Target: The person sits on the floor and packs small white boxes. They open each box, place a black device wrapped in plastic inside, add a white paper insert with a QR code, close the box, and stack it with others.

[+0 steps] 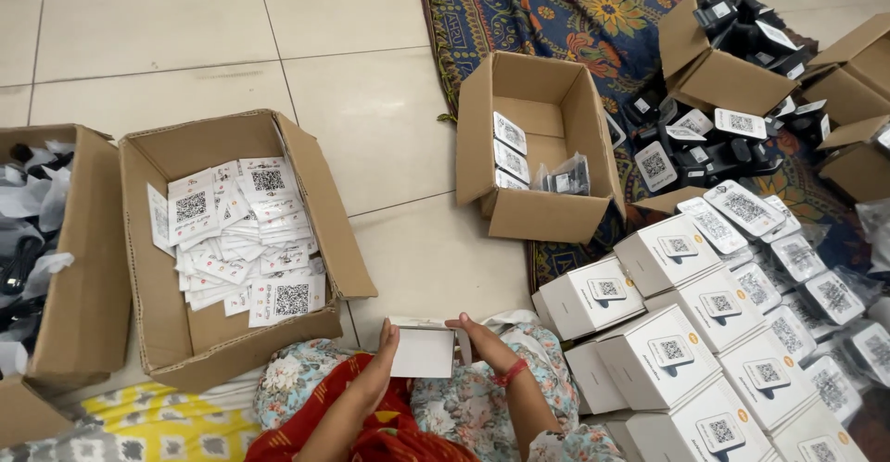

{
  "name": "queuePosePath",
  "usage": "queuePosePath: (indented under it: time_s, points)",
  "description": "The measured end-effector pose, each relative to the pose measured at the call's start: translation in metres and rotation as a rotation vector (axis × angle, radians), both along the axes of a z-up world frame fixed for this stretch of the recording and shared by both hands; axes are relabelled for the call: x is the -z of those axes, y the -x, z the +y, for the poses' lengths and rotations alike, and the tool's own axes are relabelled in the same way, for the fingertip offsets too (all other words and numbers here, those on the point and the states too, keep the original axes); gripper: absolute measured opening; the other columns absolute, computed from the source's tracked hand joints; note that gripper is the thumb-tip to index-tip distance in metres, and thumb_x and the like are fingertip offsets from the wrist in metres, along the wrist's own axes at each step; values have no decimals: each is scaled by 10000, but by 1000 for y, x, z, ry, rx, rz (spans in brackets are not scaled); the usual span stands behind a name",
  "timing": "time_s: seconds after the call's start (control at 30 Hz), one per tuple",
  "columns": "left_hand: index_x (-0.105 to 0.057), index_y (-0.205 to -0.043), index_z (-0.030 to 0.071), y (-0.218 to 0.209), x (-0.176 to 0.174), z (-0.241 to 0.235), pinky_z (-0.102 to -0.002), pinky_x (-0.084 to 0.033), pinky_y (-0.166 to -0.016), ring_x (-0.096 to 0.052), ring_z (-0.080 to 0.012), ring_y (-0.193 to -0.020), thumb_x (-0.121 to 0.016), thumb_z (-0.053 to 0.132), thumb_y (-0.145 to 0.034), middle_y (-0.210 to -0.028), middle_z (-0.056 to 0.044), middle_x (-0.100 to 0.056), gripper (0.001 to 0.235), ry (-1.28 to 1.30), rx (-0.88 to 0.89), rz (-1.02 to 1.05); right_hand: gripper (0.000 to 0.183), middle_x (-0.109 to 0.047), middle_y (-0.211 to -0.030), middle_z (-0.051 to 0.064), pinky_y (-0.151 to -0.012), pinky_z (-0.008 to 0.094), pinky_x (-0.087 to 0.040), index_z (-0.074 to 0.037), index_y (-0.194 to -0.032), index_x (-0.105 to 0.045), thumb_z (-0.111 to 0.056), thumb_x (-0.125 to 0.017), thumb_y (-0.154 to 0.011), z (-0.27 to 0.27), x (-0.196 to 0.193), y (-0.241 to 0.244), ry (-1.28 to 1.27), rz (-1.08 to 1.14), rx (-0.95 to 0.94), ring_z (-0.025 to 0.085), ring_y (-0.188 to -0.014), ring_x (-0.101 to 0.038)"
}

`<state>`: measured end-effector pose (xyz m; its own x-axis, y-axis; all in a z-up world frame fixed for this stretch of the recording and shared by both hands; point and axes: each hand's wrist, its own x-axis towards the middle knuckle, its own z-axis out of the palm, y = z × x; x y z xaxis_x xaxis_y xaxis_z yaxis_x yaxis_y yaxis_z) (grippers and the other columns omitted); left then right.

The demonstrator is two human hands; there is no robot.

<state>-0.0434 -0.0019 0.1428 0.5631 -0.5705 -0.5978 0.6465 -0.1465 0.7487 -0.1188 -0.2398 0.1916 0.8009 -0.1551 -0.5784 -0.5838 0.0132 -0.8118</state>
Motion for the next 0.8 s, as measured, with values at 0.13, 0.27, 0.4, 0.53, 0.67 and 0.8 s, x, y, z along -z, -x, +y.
queuePosePath:
  time_s: [0.13,0.27,0.4,0.53,0.67,0.8]
  points:
    - [122,-1639,248,-3,23,-4,-457,-209,-1238,-93,-308,-1581,-431,625,-962,-1724,-115,-10,952,-169,71,-211,691,-611,-1366,28,-948,308,-560,-154,-1521,-473,-581,-460,-979,9,26,6,-132,-165,49,171,-1180,-654]
    - [-24,-1638,209,-13,57,-6,-434,-303,-1190,-263,-345,-1526,-426,475,-1032,-1678,-170,-195,775,-188,7,-465,602,-689,-1209,127,-879,351,-562,-142,-1525,-451,-410,-602,-1007,22,38,-4,182,-326,27,202,-1060,-667]
    - [-160,-1632,204,-18,21,-3,-483,-511,-878,-628,-410,-1077,-388,286,-1059,-1306,-245,-581,622,-462,97,-682,513,-734,-962,174,-781,384,-566,-223,-1487,-473,-306,-572,-991,27,29,-11,441,-159,46,273,-849,-723]
    - [-174,-1624,192,-23,12,-4,-540,-526,-679,-690,-435,-725,-414,214,-1040,-893,-251,-721,632,-665,200,-808,482,-731,-1010,241,-819,462,-544,-206,-1477,-447,-266,-528,-1005,26,30,-12,667,-204,-26,400,-934,-713]
    - [-176,-1614,193,-28,23,-6,-551,-522,-669,-681,-433,-711,-422,217,-1034,-871,-239,-716,631,-691,210,-847,497,-737,-964,254,-826,509,-538,-189,-1481,-428,-261,-508,-996,32,8,-12,759,-115,-85,437,-933,-702]
    - [-146,-1632,213,-29,12,-8,-549,-532,-688,-690,-420,-739,-415,221,-1040,-903,-238,-726,650,-743,264,-808,497,-732,-828,229,-747,541,-537,-126,-1455,-444,-240,-523,-978,33,3,-15,843,-149,-108,443,-811,-704]
